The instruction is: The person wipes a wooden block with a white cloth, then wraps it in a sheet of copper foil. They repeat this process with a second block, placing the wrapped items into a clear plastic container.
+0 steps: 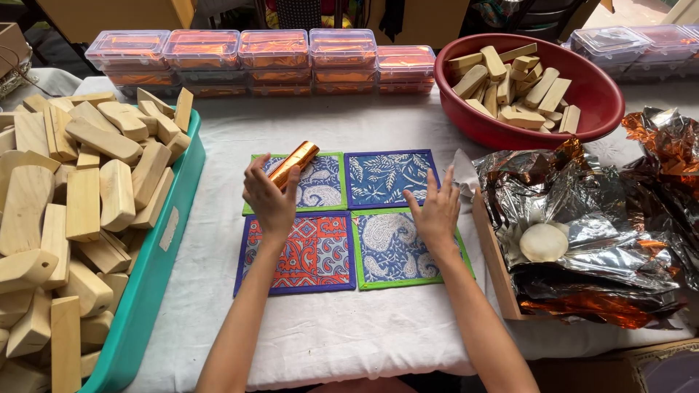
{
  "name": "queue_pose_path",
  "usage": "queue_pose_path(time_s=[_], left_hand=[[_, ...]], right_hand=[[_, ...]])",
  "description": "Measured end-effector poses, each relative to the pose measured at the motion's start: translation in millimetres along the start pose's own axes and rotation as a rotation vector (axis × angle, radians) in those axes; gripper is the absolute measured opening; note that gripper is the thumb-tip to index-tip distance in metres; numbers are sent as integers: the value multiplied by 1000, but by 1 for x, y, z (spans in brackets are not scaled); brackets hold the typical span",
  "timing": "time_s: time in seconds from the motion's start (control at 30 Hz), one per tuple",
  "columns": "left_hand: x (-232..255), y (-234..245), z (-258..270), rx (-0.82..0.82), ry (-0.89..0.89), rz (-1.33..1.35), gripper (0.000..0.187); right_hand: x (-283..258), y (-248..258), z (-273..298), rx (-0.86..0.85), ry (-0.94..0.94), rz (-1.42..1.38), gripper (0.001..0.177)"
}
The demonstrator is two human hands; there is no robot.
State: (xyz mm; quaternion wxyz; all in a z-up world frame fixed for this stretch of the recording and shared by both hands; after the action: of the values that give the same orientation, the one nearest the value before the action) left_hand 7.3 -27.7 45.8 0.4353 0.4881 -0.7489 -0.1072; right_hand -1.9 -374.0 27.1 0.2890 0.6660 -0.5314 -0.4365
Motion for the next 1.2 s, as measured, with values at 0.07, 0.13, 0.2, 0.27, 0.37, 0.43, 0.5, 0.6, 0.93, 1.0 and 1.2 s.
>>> queue_pose_path(time_s=[0.07, 0.13, 0.2, 0.27, 0.37, 0.43, 0.5, 0.6, 0.93, 1.0, 1.2], left_hand=[[34, -3, 13, -49, -47, 103, 67], [59, -10, 26, -92, -92, 205, 64], [79, -26, 40, -252, -171, 246, 58], [84, -30, 51, -382, -195, 277, 54], [82, -42, 67, -548, -241, 247, 47], [82, -42, 70, -578, -265, 190, 44], [89, -32, 69, -507, -315, 320, 67], [118, 9, 60, -176, -525, 316, 99], [105, -24, 86, -522, -481, 96, 31], [110, -17, 87, -501, -498, 178, 22], [96, -20, 75, -487, 13, 541, 28]], right_hand=[[21, -12, -6, -25, -66, -15, 80], [37, -19, -10, -48, -127, -30, 83], [50, -21, -13, -98, -243, 58, 64], [52, -23, -13, -197, -290, 57, 65], [64, -35, -13, -278, -311, -8, 65], [57, -22, -11, -253, -284, -70, 64], [24, 18, -6, -48, 3, -227, 63], [-11, 28, -3, -160, 253, -417, 38], [-88, 114, -58, -672, 395, -407, 46], [-76, 129, -82, -636, 272, -328, 51], [-71, 97, -59, -869, 724, -500, 78]])
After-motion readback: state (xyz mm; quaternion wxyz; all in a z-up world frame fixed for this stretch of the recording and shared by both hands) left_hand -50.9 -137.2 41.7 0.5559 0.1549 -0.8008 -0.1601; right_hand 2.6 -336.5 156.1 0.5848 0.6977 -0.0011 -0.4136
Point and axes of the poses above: each hand's wrist, its own z-axis away from the middle knuckle, its own y-axis out of the back of the hand, x = y × z, the point moved 4 cm from there along -z, towards the middle knuckle, and after that the axes turned 6 degrees about -x, right-handed, at the moved point
